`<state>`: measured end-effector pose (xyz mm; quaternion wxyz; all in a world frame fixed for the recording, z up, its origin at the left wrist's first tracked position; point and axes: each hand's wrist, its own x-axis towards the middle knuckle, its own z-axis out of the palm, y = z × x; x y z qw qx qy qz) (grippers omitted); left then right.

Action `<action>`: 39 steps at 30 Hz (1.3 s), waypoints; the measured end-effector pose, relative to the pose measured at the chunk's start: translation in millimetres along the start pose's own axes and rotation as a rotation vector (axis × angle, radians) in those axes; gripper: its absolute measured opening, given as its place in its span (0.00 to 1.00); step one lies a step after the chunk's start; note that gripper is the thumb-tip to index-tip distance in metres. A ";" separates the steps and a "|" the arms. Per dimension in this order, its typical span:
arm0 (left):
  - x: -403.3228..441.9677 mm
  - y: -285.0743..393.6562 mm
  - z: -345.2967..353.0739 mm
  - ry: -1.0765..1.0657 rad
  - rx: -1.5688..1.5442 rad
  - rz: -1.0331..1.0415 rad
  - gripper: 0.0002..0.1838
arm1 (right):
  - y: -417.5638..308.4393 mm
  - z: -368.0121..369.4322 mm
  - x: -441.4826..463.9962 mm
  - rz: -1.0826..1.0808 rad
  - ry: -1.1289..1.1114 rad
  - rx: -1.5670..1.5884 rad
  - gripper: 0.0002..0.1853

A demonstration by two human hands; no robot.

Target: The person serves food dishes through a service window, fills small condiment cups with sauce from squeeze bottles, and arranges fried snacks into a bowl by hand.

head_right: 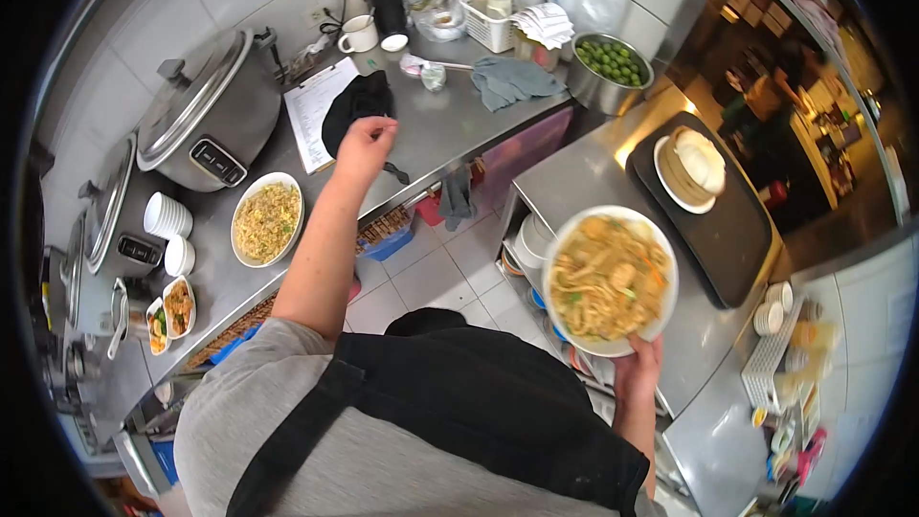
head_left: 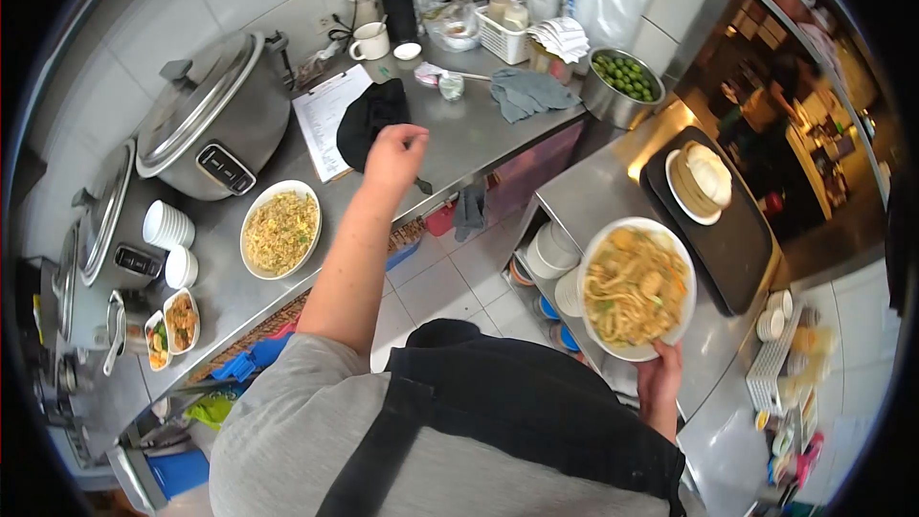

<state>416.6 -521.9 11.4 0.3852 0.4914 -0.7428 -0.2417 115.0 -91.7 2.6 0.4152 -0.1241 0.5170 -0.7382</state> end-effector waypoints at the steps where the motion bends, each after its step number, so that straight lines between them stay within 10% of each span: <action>1: 7.2 -8.7 -12.2 0.055 0.095 -0.003 0.10 | -6.8 -9.7 3.6 -0.021 0.036 -0.015 0.30; 4: 28.9 -30.3 -29.6 0.170 0.390 -0.115 0.08 | -15.1 -49.1 16.7 -0.052 0.175 -0.065 0.29; 10: 41.8 -45.7 -3.4 -0.362 0.827 -0.218 0.23 | 3.1 -110.9 31.3 -0.101 0.409 0.023 0.26; 16: 84.5 -24.8 -61.4 -0.026 0.638 -0.087 0.11 | 32.6 -105.5 25.4 -0.135 0.439 0.150 0.28; 20: 111.4 37.5 -111.7 0.051 0.425 0.079 0.14 | 42.4 -53.3 39.4 0.094 1.008 0.376 0.25; 22: 118.3 63.5 -123.7 -0.036 0.254 0.117 0.16 | 46.5 -18.1 55.9 0.219 0.627 0.054 0.18; 27: 119.9 103.1 -119.7 -0.329 -0.254 0.198 0.19 | 10.5 254.7 152.8 -0.734 -0.477 -0.828 0.12; 29: 121.8 111.0 -119.5 -0.458 -0.628 0.145 0.18 | 27.6 321.1 181.2 -0.593 -0.537 -1.025 0.19; 32: 148.8 75.1 -121.0 -0.490 -0.297 0.384 0.11 | 56.9 360.9 237.0 -0.252 -0.413 -1.069 0.10; 39: 163.9 -31.4 -69.5 -0.325 0.545 0.383 0.10 | 45.1 334.4 296.6 -0.903 -0.113 -1.414 0.07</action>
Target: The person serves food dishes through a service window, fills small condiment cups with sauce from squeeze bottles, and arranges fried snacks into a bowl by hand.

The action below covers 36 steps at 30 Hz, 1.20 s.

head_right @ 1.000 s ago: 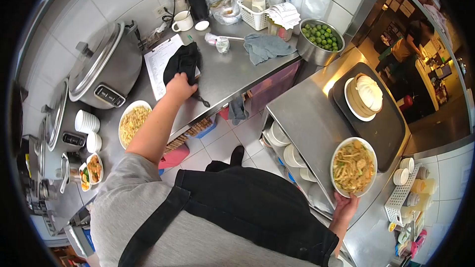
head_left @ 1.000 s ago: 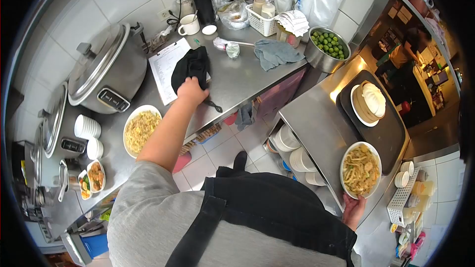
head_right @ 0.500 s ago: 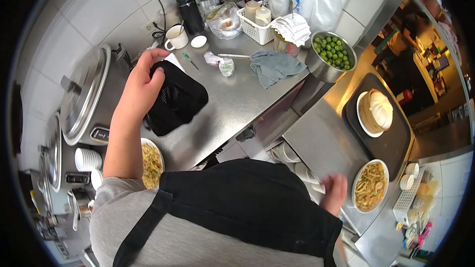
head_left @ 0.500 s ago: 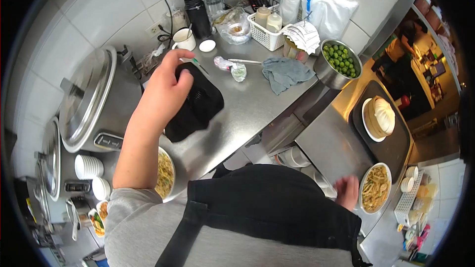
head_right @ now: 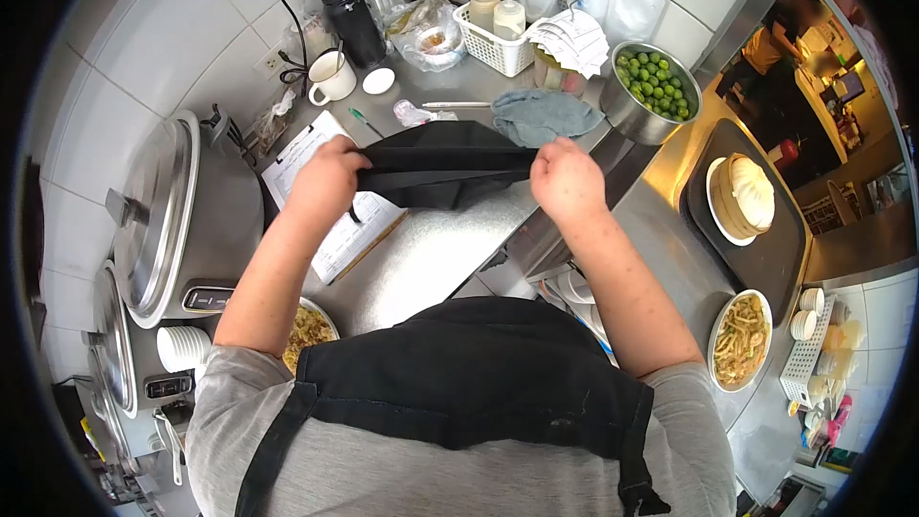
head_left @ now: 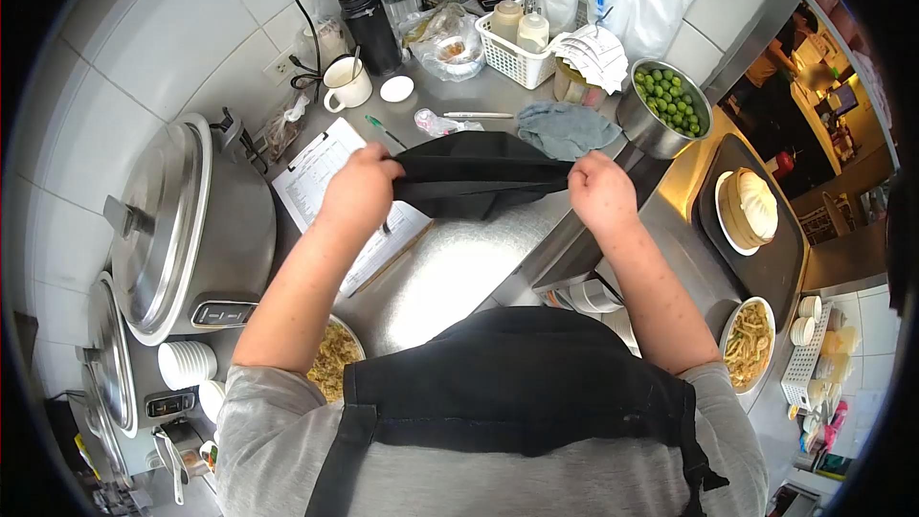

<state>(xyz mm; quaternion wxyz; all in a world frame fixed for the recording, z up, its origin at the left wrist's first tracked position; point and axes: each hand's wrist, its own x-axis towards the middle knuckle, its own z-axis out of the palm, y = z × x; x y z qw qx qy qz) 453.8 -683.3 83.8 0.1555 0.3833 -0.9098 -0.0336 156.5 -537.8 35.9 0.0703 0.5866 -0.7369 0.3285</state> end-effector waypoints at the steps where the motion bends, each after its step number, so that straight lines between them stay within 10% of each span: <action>1: -1.2 2.7 0.4 -0.084 0.042 0.083 0.08 | 4.8 -0.9 2.8 -0.006 0.022 -0.063 0.07; 10: -8.8 0.4 -60.0 -0.176 -0.254 0.689 0.12 | 31.3 -83.7 2.8 -0.284 -0.389 0.128 0.05; 14: 6.5 -7.2 -66.6 -0.205 -0.504 0.657 0.16 | 38.3 -108.7 -2.1 0.084 -0.600 0.947 0.11; 17: 14.9 10.4 -46.6 -0.123 0.006 0.571 0.12 | 47.8 -85.9 -4.2 0.104 -0.468 0.700 0.12; 24: 17.4 24.9 -67.9 -0.041 -0.071 0.405 0.12 | 33.8 -108.8 -1.9 -0.156 -0.183 0.357 0.15; 31: 33.8 19.0 -72.7 -0.271 -0.859 0.542 0.17 | 56.7 -108.4 -10.1 0.074 -0.201 0.897 0.16; 36: 60.1 48.4 -47.2 -0.115 -0.415 0.273 0.09 | 43.7 -78.9 10.1 0.440 -0.159 1.000 0.12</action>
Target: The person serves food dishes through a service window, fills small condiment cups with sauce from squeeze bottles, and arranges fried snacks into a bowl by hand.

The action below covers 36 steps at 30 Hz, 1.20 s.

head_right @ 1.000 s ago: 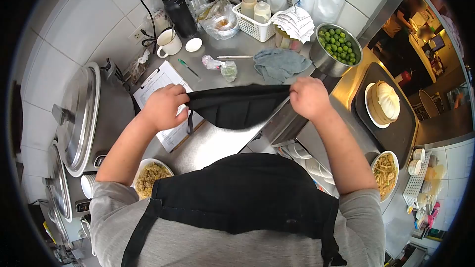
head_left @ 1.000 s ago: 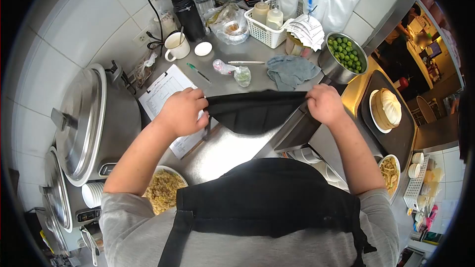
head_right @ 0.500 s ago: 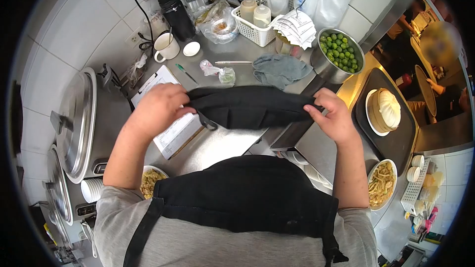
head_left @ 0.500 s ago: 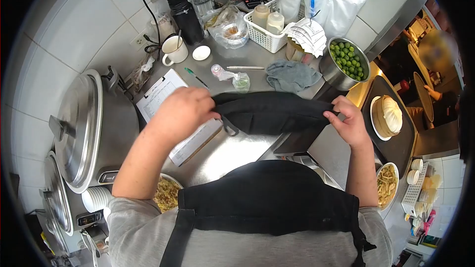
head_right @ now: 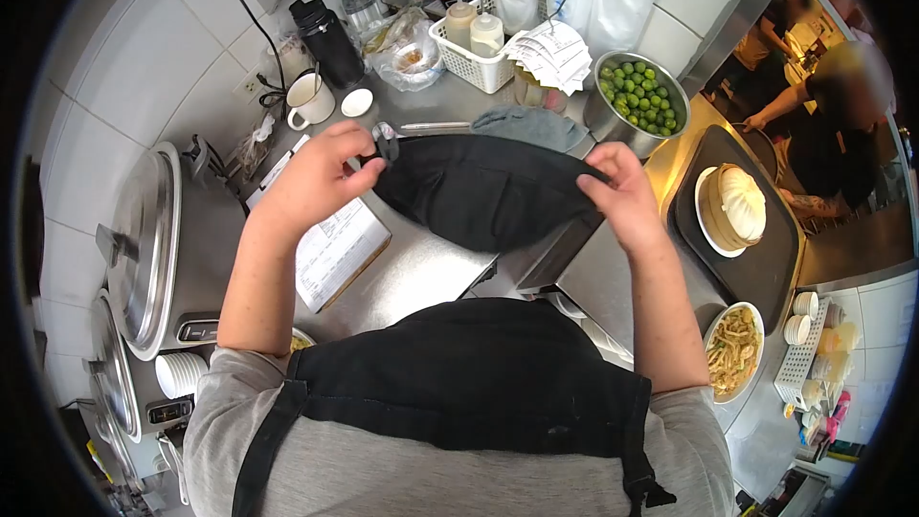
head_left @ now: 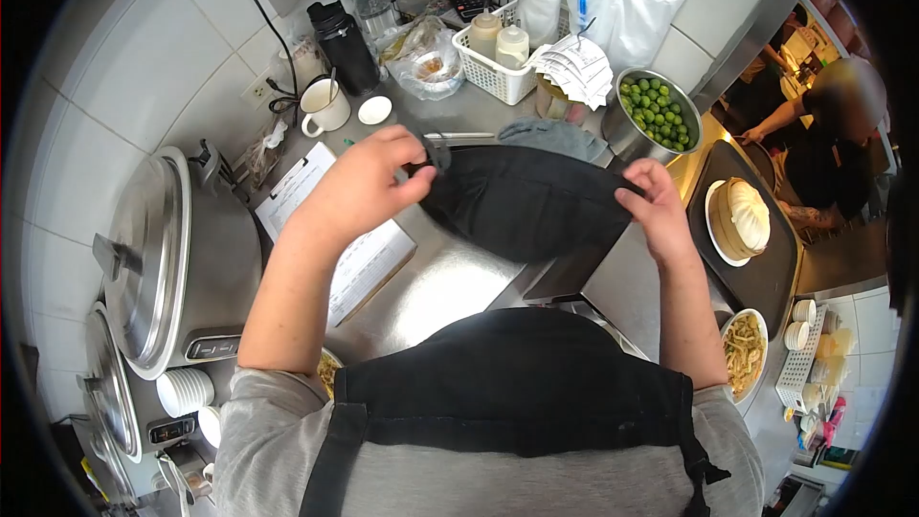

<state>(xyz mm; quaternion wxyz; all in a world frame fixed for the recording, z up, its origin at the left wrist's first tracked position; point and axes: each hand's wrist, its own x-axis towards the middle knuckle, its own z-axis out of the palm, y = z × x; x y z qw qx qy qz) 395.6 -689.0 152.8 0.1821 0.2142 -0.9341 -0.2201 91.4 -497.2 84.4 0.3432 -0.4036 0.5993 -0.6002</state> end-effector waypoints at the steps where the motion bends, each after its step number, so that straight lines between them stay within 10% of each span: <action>1: 6.7 11.0 4.2 0.017 -0.072 -0.063 0.09 | -20.2 17.8 -4.6 0.038 -0.010 0.008 0.11; 6: 30.4 57.3 39.2 0.148 -0.055 0.022 0.12 | -44.7 51.3 -11.7 -0.009 -0.206 -0.055 0.11; 10: 30.4 63.7 64.0 0.107 -0.872 0.125 0.19 | -56.9 63.7 -0.5 -0.086 -0.354 0.127 0.10; 14: 27.0 53.2 70.3 0.211 -0.598 0.282 0.25 | -80.1 67.5 -2.8 -0.187 -0.398 0.246 0.17; 17: 30.7 34.5 68.7 0.158 -0.914 0.221 0.30 | -103.6 68.8 17.9 -0.641 -0.247 -0.731 0.27; 19: 42.4 21.6 66.5 0.386 -1.128 0.286 0.35 | -94.3 69.9 43.5 -0.727 -0.331 -0.741 0.26; 21: 53.4 13.5 54.4 0.402 -1.209 0.147 0.43 | -93.7 73.0 67.7 -0.256 -0.562 -0.697 0.22; 23: 63.7 1.8 52.7 0.167 -0.983 0.040 0.55 | -79.0 78.2 94.9 -0.312 -0.428 -0.670 0.20; 25: 84.8 -13.0 52.8 0.223 -1.063 0.151 0.49 | -56.2 78.4 128.2 -0.451 -0.112 -0.475 0.20; 28: 125.0 -64.1 11.3 -0.012 -0.914 -0.349 0.18 | -48.0 58.4 139.5 -0.093 -0.106 -0.288 0.18; 31: 191.9 -116.6 -3.0 0.305 -0.924 -0.136 0.21 | -21.4 34.5 133.0 0.184 -0.176 -0.171 0.14; 33: 245.2 -147.8 -8.3 0.163 -1.473 -0.195 0.27 | 3.5 18.8 126.7 0.198 -0.203 -0.140 0.12; 36: 328.7 -191.3 -16.6 0.197 -1.398 -0.232 0.27 | 20.3 -4.8 116.4 0.164 -0.267 -0.260 0.11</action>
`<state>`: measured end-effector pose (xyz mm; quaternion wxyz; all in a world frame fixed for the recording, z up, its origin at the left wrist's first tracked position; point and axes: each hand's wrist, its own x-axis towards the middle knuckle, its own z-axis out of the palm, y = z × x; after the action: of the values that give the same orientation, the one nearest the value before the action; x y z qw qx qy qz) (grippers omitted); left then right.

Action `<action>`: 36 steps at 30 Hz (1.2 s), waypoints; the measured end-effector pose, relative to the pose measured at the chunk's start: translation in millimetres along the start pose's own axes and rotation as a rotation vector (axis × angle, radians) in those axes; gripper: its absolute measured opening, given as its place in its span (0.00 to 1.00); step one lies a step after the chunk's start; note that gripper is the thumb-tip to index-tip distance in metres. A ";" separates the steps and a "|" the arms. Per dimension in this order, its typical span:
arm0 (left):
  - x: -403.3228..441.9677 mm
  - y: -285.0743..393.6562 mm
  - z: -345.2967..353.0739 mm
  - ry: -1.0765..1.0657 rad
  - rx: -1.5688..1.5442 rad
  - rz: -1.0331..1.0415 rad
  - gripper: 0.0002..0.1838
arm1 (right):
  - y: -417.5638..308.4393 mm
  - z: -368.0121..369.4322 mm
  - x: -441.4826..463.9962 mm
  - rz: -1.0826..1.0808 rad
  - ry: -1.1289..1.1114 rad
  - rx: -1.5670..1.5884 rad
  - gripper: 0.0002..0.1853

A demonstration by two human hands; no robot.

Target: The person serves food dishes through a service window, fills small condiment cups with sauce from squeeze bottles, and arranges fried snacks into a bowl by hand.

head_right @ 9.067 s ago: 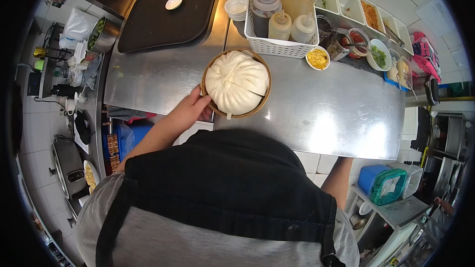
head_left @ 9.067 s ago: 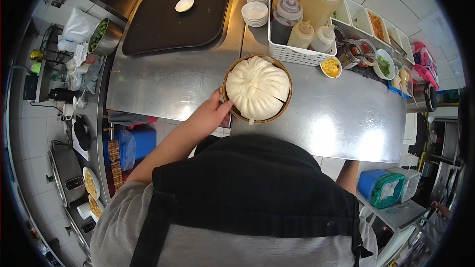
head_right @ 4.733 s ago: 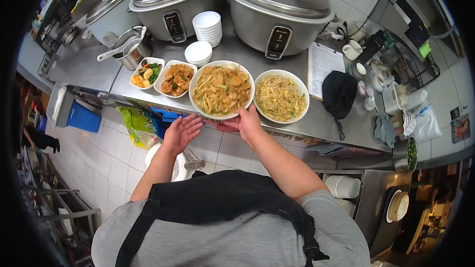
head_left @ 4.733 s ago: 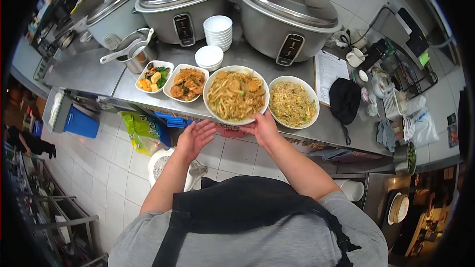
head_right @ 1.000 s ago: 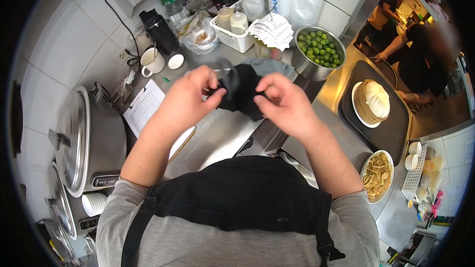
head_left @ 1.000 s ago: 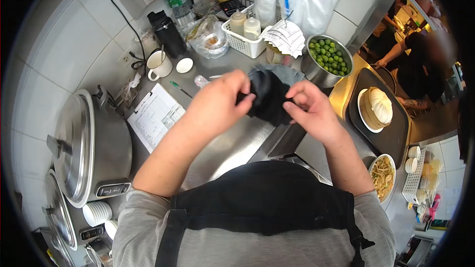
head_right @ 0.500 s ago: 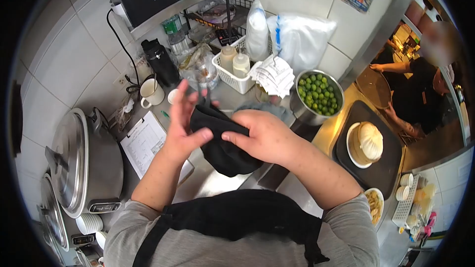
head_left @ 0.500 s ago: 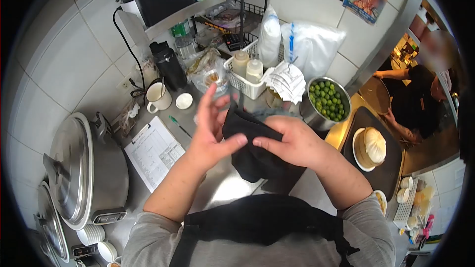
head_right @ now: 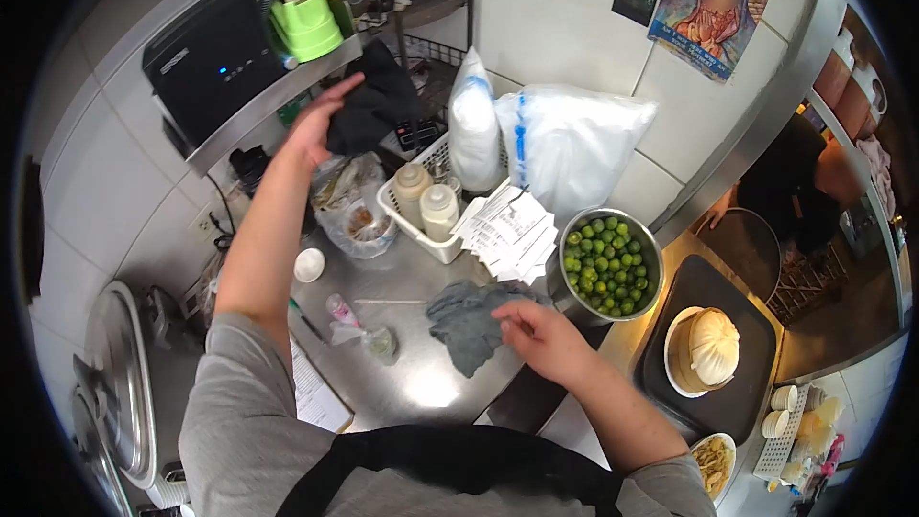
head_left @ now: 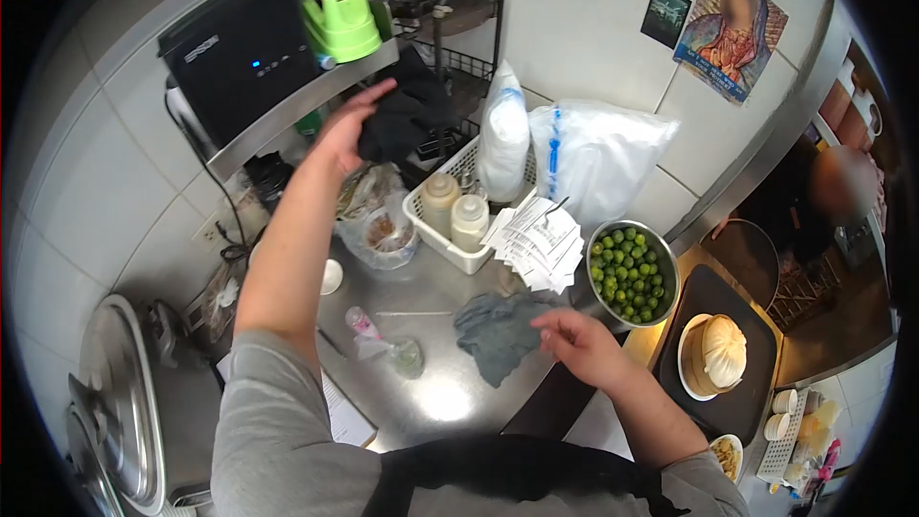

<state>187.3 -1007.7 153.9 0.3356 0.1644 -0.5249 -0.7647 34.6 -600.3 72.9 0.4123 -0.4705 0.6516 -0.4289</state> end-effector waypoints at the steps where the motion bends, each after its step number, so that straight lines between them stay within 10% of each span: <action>1: 19.6 3.7 -9.6 -0.044 0.020 -0.003 0.27 | 0.9 -6.5 -6.1 0.006 -0.014 -0.053 0.11; 9: 81.6 8.1 -5.6 -0.142 0.454 0.012 0.25 | 17.1 -42.5 -36.4 0.178 0.052 0.026 0.12; 11: 105.8 -1.4 -10.0 -0.113 0.687 0.288 0.23 | 16.4 -42.9 -37.3 0.147 0.064 0.020 0.12; 14: 138.1 1.8 -4.8 0.141 1.002 0.227 0.21 | 19.3 -42.2 -34.5 0.121 0.072 -0.020 0.13; 17: 148.0 -0.2 -5.5 0.056 1.175 -0.057 0.20 | 12.8 -44.6 -42.0 0.076 0.074 -0.320 0.14; 20: 151.7 1.6 -45.1 -0.065 1.171 0.078 0.30 | -0.1 -55.1 -73.9 0.069 0.098 -0.430 0.12; 23: 140.0 2.4 -108.2 -0.131 2.301 0.240 0.26 | -10.2 -75.2 -136.3 0.109 0.206 -0.457 0.10; 24: 66.4 4.3 -39.6 0.214 1.636 0.216 0.24 | -4.4 -80.9 -164.8 0.122 0.325 -0.403 0.09; 25: 13.1 2.2 7.7 0.207 1.610 0.374 0.23 | 2.0 -85.8 -192.9 0.121 0.434 -0.359 0.08; 31: -211.0 -74.2 182.9 -0.361 1.201 0.704 0.22 | 53.9 -130.9 -408.1 0.428 1.378 -0.555 0.13; 36: -292.8 -134.5 260.0 -0.913 1.055 0.569 0.27 | 114.3 -80.5 -469.3 0.551 1.058 -0.601 0.24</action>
<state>195.5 -596.7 104.2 0.1458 -0.1719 -0.9308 -0.2878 31.1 -111.1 50.9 -0.0175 -0.1073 0.9535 -0.2809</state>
